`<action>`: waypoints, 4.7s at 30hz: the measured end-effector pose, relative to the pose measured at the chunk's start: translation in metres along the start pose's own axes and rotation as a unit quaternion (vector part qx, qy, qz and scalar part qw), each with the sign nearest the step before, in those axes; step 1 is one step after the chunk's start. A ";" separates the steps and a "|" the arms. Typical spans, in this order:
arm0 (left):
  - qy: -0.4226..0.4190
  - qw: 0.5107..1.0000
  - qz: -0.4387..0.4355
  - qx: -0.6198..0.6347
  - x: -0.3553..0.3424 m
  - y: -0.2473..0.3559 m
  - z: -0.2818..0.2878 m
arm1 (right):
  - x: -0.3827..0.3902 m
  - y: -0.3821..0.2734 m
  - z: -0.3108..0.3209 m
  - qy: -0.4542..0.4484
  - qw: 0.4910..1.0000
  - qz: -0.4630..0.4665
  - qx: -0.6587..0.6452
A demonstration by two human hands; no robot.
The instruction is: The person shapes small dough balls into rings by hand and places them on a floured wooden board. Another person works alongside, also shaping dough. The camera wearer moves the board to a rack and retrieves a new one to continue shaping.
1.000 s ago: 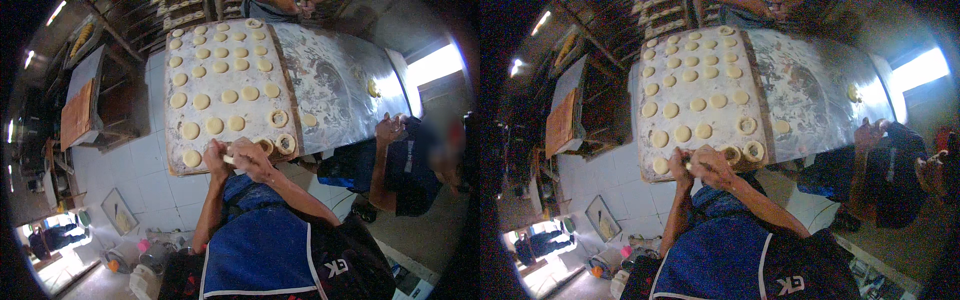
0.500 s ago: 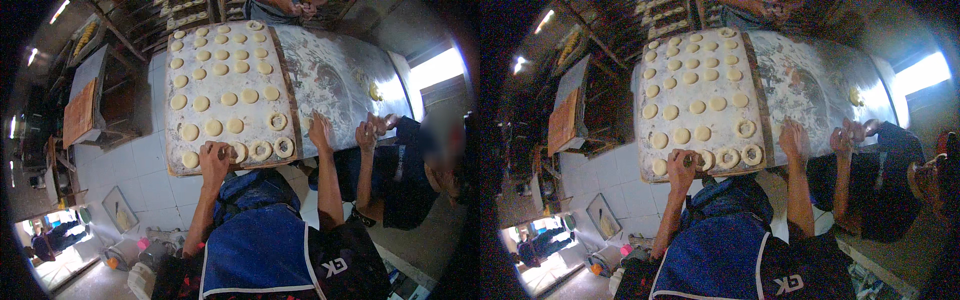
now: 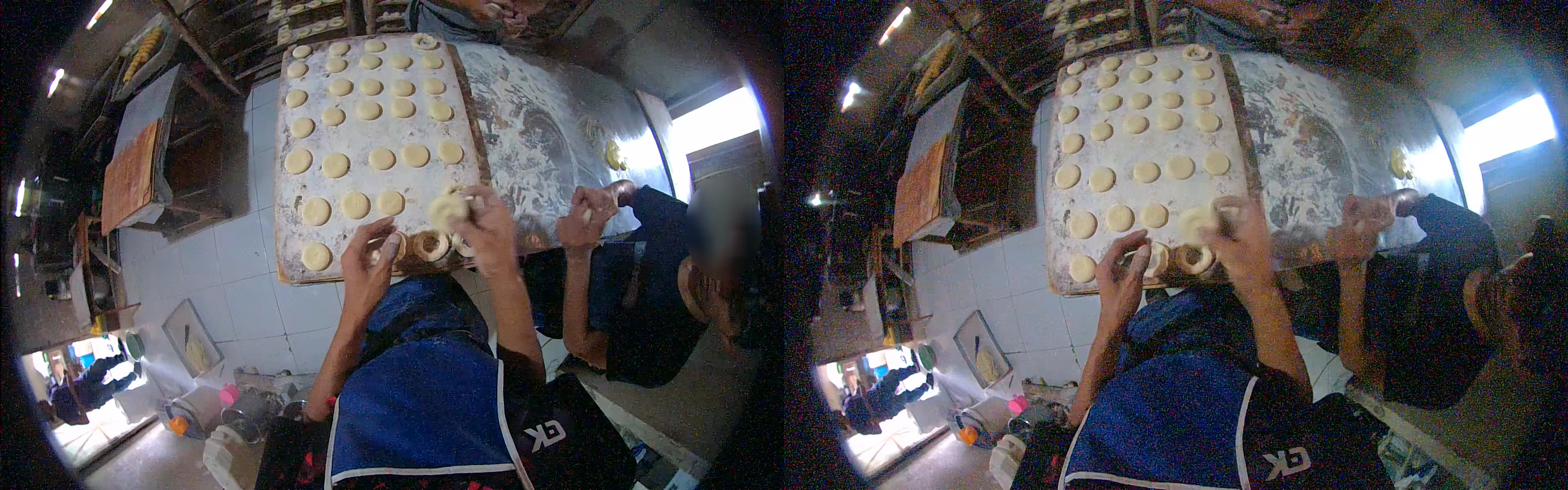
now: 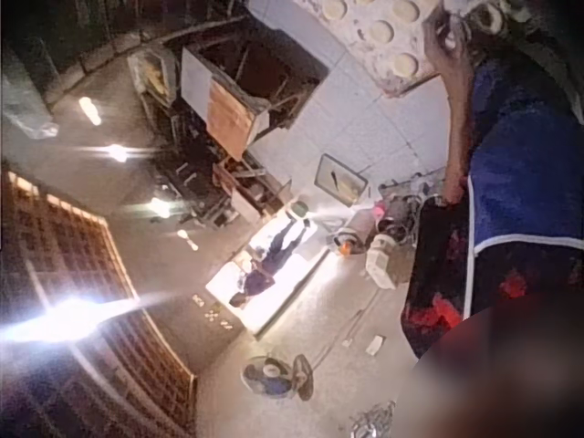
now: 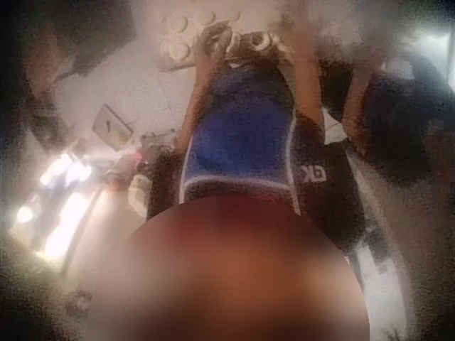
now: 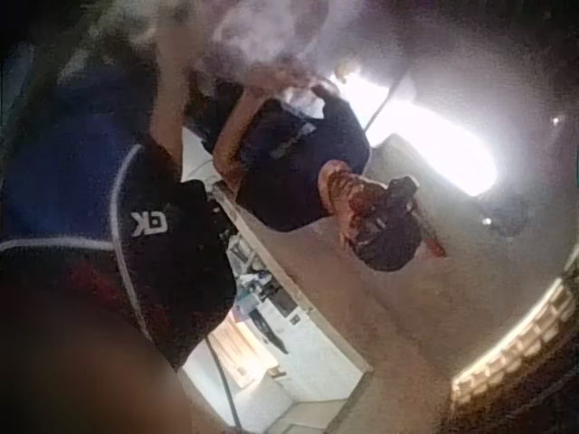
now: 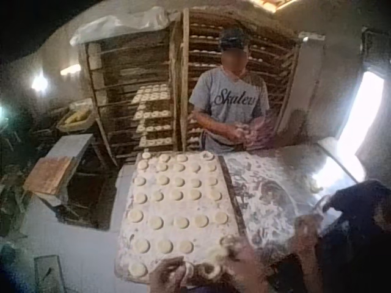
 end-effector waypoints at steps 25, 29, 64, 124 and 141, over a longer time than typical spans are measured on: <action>-0.025 0.986 0.083 0.140 0.030 -0.025 0.087 | 0.045 0.026 -0.148 -0.129 0.985 -0.104 -0.047; 0.019 0.951 0.000 0.308 0.020 -0.024 0.087 | 0.050 0.029 -0.157 -0.142 0.973 0.041 -0.179; 0.038 0.998 -0.030 0.036 0.009 -0.080 0.083 | 0.077 0.058 -0.162 -0.123 0.953 0.224 0.164; -0.235 0.971 0.031 -0.026 -0.029 -0.025 -0.184 | 0.022 0.038 0.130 0.131 0.989 -0.037 0.052; -0.261 0.930 0.074 0.248 -0.021 -0.017 -0.060 | 0.000 0.035 0.017 -0.098 0.992 -0.014 0.071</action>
Point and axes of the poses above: each hand's wrist, its own x-axis away from the middle knuckle, its own z-axis out of the back of the hand, y = z × x, the point moved 1 cm from there along -x, towards the middle knuckle, and after that the axes turned 7 degrees about z, right-handed, at the moved point
